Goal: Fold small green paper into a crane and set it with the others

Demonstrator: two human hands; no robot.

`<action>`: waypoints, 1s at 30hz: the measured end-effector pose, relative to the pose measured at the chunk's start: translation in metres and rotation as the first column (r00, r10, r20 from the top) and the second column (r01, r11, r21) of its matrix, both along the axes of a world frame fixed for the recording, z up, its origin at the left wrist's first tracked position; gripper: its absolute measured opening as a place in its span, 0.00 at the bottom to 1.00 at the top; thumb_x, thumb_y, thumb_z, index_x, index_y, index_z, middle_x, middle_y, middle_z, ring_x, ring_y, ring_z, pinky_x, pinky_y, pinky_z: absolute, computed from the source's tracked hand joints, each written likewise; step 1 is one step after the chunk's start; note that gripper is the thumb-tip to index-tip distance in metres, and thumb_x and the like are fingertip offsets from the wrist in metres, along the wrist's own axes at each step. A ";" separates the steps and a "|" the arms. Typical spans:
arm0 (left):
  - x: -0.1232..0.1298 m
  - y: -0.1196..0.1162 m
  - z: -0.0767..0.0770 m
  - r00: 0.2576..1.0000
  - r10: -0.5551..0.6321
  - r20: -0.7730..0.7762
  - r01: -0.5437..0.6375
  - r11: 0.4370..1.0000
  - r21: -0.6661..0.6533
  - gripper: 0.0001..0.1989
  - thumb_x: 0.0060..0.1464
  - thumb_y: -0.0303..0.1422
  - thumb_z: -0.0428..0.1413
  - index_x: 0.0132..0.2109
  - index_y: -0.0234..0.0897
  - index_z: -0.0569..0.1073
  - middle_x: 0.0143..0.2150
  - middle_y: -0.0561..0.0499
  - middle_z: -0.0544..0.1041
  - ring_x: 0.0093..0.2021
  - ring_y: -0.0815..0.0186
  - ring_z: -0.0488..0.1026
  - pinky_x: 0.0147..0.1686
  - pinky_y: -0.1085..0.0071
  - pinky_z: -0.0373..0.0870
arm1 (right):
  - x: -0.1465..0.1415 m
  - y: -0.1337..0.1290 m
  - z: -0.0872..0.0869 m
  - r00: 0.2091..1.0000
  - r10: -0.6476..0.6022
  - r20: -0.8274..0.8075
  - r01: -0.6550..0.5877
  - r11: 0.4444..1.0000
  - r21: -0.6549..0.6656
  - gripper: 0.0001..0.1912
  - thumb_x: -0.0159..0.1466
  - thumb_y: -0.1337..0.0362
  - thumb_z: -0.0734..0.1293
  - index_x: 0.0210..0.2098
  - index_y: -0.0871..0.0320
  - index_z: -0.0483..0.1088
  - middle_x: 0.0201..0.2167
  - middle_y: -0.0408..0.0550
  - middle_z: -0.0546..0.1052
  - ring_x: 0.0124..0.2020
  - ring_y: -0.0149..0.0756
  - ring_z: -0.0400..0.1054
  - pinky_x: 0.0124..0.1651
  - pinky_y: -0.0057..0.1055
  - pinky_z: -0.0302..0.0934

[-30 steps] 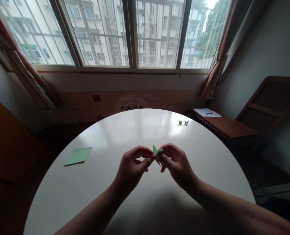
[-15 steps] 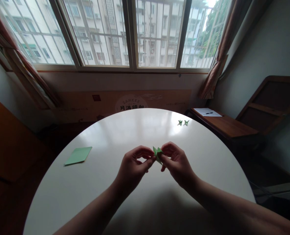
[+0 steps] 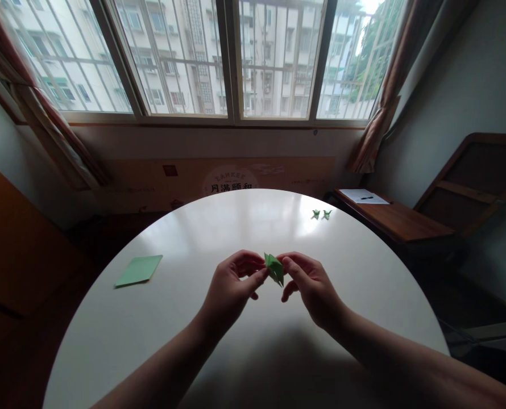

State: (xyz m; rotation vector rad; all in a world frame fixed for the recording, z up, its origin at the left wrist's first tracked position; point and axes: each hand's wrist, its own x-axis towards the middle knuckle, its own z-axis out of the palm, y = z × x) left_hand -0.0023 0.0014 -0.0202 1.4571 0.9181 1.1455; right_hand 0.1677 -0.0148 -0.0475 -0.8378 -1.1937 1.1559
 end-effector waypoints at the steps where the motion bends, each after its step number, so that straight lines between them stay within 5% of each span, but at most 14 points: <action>1: 0.000 0.000 0.000 1.000 0.000 0.009 0.001 1.000 -0.012 0.10 0.47 0.32 0.68 0.35 0.34 0.76 0.29 0.50 0.79 0.29 0.65 0.75 0.19 0.77 0.70 | 0.000 0.000 0.000 1.000 0.004 0.000 -0.004 1.000 -0.010 0.15 0.64 0.52 0.70 0.37 0.57 0.80 0.30 0.48 0.78 0.30 0.36 0.71 0.21 0.26 0.69; 10: -0.001 0.002 -0.001 0.999 0.002 0.041 0.001 0.998 -0.066 0.10 0.46 0.33 0.69 0.31 0.34 0.76 0.25 0.52 0.77 0.26 0.68 0.72 0.19 0.79 0.69 | 0.003 0.000 0.003 0.995 0.086 -0.054 -0.092 0.990 -0.110 0.15 0.61 0.53 0.73 0.41 0.57 0.81 0.32 0.51 0.80 0.34 0.39 0.71 0.21 0.26 0.68; 20: 0.000 -0.003 0.002 0.997 0.031 -0.068 -0.028 0.999 0.045 0.17 0.49 0.34 0.65 0.46 0.36 0.72 0.36 0.48 0.78 0.33 0.63 0.75 0.20 0.74 0.72 | -0.001 -0.001 0.002 0.993 0.109 -0.050 -0.111 0.992 -0.059 0.12 0.59 0.57 0.76 0.40 0.55 0.81 0.32 0.49 0.81 0.32 0.37 0.72 0.22 0.26 0.68; 30: 0.001 -0.006 -0.002 0.984 0.106 -0.142 -0.076 0.977 0.197 0.08 0.50 0.28 0.59 0.40 0.37 0.73 0.37 0.48 0.76 0.38 0.59 0.76 0.24 0.73 0.73 | -0.004 -0.005 0.003 0.989 0.133 -0.062 -0.137 0.988 -0.067 0.13 0.61 0.55 0.74 0.41 0.56 0.82 0.29 0.49 0.79 0.31 0.37 0.71 0.22 0.26 0.69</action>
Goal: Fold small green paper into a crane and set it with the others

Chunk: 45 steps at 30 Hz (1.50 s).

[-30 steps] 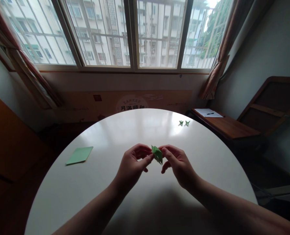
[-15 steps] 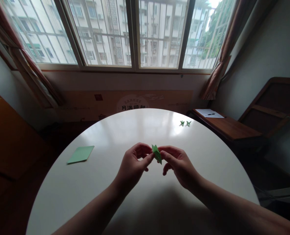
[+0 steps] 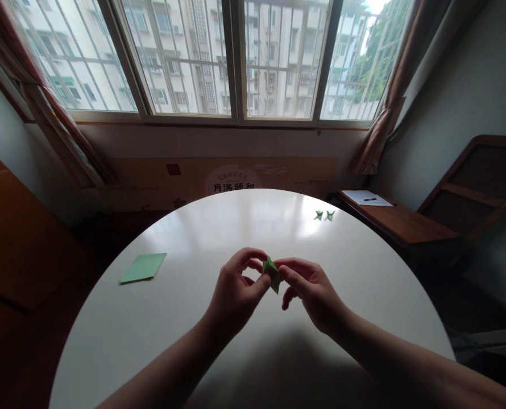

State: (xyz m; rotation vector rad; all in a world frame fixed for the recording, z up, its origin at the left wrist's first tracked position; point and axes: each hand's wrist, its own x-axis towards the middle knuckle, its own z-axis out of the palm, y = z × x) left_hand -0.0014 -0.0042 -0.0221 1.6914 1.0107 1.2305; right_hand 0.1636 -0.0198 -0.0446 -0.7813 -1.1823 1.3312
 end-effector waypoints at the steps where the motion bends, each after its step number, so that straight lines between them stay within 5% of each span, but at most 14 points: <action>1: 0.000 0.000 0.000 1.000 0.002 0.008 -0.002 1.000 0.009 0.08 0.50 0.28 0.59 0.40 0.37 0.73 0.37 0.48 0.76 0.39 0.59 0.75 0.24 0.72 0.73 | 0.000 0.000 0.000 1.000 0.006 -0.004 -0.006 1.000 -0.003 0.13 0.61 0.55 0.74 0.41 0.56 0.82 0.30 0.49 0.79 0.31 0.36 0.72 0.22 0.25 0.69; 13: 0.002 -0.002 0.001 0.996 0.004 0.093 -0.002 1.000 -0.018 0.06 0.56 0.33 0.59 0.38 0.35 0.73 0.33 0.51 0.76 0.27 0.65 0.76 0.22 0.73 0.70 | -0.005 0.000 -0.001 0.999 0.024 -0.046 -0.027 0.999 -0.046 0.13 0.57 0.58 0.77 0.39 0.56 0.81 0.31 0.48 0.79 0.33 0.37 0.72 0.22 0.24 0.68; 28: 0.004 0.000 0.000 0.983 0.025 0.184 -0.021 0.999 -0.023 0.09 0.52 0.33 0.66 0.34 0.36 0.74 0.30 0.53 0.79 0.28 0.67 0.78 0.24 0.76 0.71 | -0.010 -0.001 -0.001 0.993 -0.066 -0.099 0.057 0.994 -0.092 0.13 0.56 0.56 0.78 0.33 0.58 0.78 0.29 0.47 0.78 0.34 0.39 0.73 0.20 0.24 0.67; 36: 0.004 0.000 0.001 0.991 -0.011 0.131 0.010 1.000 0.009 0.08 0.58 0.36 0.61 0.36 0.35 0.80 0.27 0.52 0.80 0.27 0.67 0.77 0.24 0.76 0.73 | -0.010 -0.002 -0.001 0.993 -0.071 -0.091 0.066 0.996 -0.064 0.12 0.57 0.57 0.78 0.34 0.58 0.77 0.29 0.47 0.78 0.33 0.37 0.73 0.21 0.24 0.67; 45: 0.004 0.000 -0.001 0.993 -0.021 0.120 0.022 1.000 -0.006 0.04 0.55 0.31 0.62 0.38 0.37 0.80 0.33 0.50 0.82 0.31 0.65 0.79 0.25 0.76 0.73 | -0.007 -0.003 0.001 0.989 -0.090 -0.117 0.085 0.995 -0.043 0.11 0.56 0.59 0.78 0.34 0.57 0.77 0.32 0.46 0.80 0.32 0.37 0.75 0.24 0.26 0.70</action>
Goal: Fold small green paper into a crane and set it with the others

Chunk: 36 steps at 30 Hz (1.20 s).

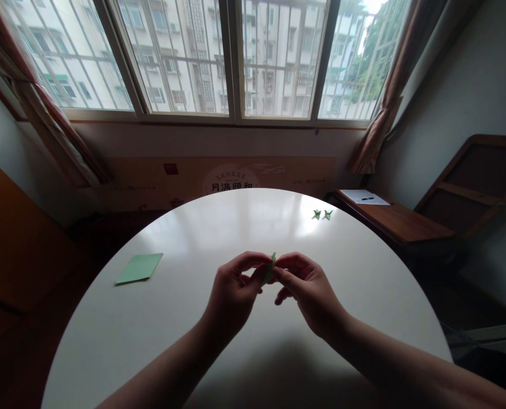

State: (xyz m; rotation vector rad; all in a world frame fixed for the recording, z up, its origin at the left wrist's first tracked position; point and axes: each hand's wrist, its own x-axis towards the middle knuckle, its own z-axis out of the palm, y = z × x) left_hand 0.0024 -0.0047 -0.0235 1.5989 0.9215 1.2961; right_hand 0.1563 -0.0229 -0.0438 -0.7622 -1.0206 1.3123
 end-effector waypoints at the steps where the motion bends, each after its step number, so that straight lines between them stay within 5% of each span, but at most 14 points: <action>1: 0.001 0.001 0.000 1.000 0.006 0.002 -0.006 1.000 0.004 0.04 0.54 0.31 0.63 0.37 0.37 0.80 0.33 0.50 0.82 0.31 0.65 0.79 0.24 0.76 0.72 | 0.000 0.000 0.000 1.000 -0.001 -0.003 0.001 1.000 0.001 0.11 0.56 0.59 0.78 0.34 0.57 0.77 0.32 0.46 0.80 0.32 0.37 0.76 0.26 0.27 0.71; 16: 0.001 0.002 0.007 0.986 -0.050 0.156 0.061 0.996 -0.067 0.07 0.47 0.28 0.68 0.31 0.35 0.76 0.30 0.50 0.78 0.31 0.65 0.75 0.26 0.73 0.74 | 0.001 -0.001 0.002 1.000 -0.003 -0.018 0.003 1.000 0.001 0.12 0.56 0.60 0.79 0.35 0.56 0.77 0.34 0.46 0.80 0.32 0.37 0.77 0.31 0.33 0.74; 24: -0.003 0.008 0.001 0.983 -0.118 0.142 0.144 0.972 -0.187 0.13 0.50 0.34 0.68 0.41 0.35 0.76 0.31 0.51 0.80 0.28 0.68 0.74 0.24 0.75 0.72 | 0.003 -0.001 0.002 1.000 -0.028 0.004 0.028 0.998 0.049 0.10 0.56 0.61 0.78 0.35 0.57 0.77 0.33 0.46 0.81 0.32 0.37 0.76 0.30 0.33 0.74; 28: -0.004 0.010 0.003 0.985 -0.132 0.115 0.159 0.949 -0.271 0.13 0.49 0.37 0.68 0.39 0.32 0.80 0.32 0.47 0.81 0.28 0.68 0.73 0.24 0.75 0.70 | 0.003 0.000 0.003 0.999 -0.037 0.002 0.037 0.998 0.052 0.11 0.56 0.61 0.78 0.36 0.56 0.76 0.34 0.46 0.80 0.32 0.37 0.75 0.30 0.32 0.73; 36: -0.003 0.008 0.006 0.995 -0.052 0.081 0.073 0.955 -0.288 0.13 0.49 0.41 0.68 0.36 0.34 0.83 0.31 0.45 0.83 0.28 0.66 0.73 0.24 0.75 0.67 | 0.000 0.000 0.001 0.996 0.081 0.046 -0.080 0.997 -0.010 0.17 0.57 0.59 0.78 0.43 0.55 0.73 0.33 0.46 0.80 0.35 0.38 0.75 0.31 0.32 0.74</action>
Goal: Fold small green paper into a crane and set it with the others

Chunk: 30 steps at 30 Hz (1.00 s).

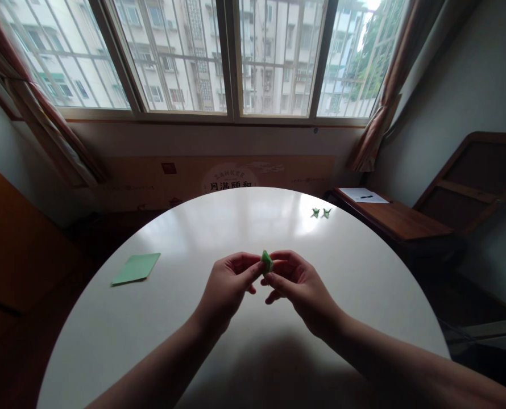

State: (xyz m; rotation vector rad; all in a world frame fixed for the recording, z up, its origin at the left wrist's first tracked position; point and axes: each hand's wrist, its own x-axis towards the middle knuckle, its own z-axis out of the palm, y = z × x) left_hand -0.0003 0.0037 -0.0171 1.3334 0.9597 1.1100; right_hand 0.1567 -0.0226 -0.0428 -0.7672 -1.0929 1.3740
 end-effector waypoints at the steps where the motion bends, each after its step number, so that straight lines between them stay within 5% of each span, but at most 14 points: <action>1: 0.000 0.000 -0.001 1.000 0.011 -0.014 -0.011 1.000 0.015 0.13 0.49 0.41 0.68 0.35 0.34 0.83 0.30 0.45 0.82 0.28 0.66 0.73 0.24 0.75 0.67 | 0.000 0.000 0.000 1.000 0.003 0.008 -0.003 1.000 -0.004 0.17 0.57 0.59 0.78 0.43 0.56 0.73 0.33 0.46 0.80 0.35 0.38 0.75 0.31 0.32 0.74; 11: -0.002 -0.003 -0.002 0.981 0.037 -0.192 0.015 0.965 0.263 0.09 0.53 0.35 0.64 0.39 0.35 0.81 0.35 0.46 0.81 0.33 0.62 0.76 0.25 0.73 0.71 | -0.001 0.001 0.003 0.997 -0.006 0.074 0.005 1.000 0.008 0.22 0.56 0.57 0.78 0.44 0.56 0.70 0.29 0.44 0.78 0.30 0.37 0.74 0.23 0.29 0.71; 17: -0.001 -0.007 0.000 0.984 0.043 -0.174 0.010 0.957 0.291 0.10 0.54 0.30 0.60 0.44 0.35 0.79 0.34 0.48 0.80 0.29 0.64 0.76 0.23 0.74 0.72 | -0.001 -0.002 -0.001 0.994 0.010 0.109 -0.016 0.998 0.057 0.21 0.59 0.60 0.76 0.49 0.55 0.69 0.29 0.43 0.76 0.30 0.36 0.73 0.21 0.25 0.68; 30: -0.008 -0.008 0.006 0.961 0.039 -0.272 0.070 0.923 0.379 0.06 0.53 0.25 0.55 0.36 0.36 0.76 0.29 0.51 0.78 0.29 0.64 0.77 0.22 0.75 0.72 | 0.001 -0.004 -0.005 0.989 0.062 0.138 -0.073 0.995 0.074 0.23 0.60 0.63 0.75 0.53 0.54 0.67 0.30 0.42 0.76 0.28 0.35 0.72 0.19 0.24 0.65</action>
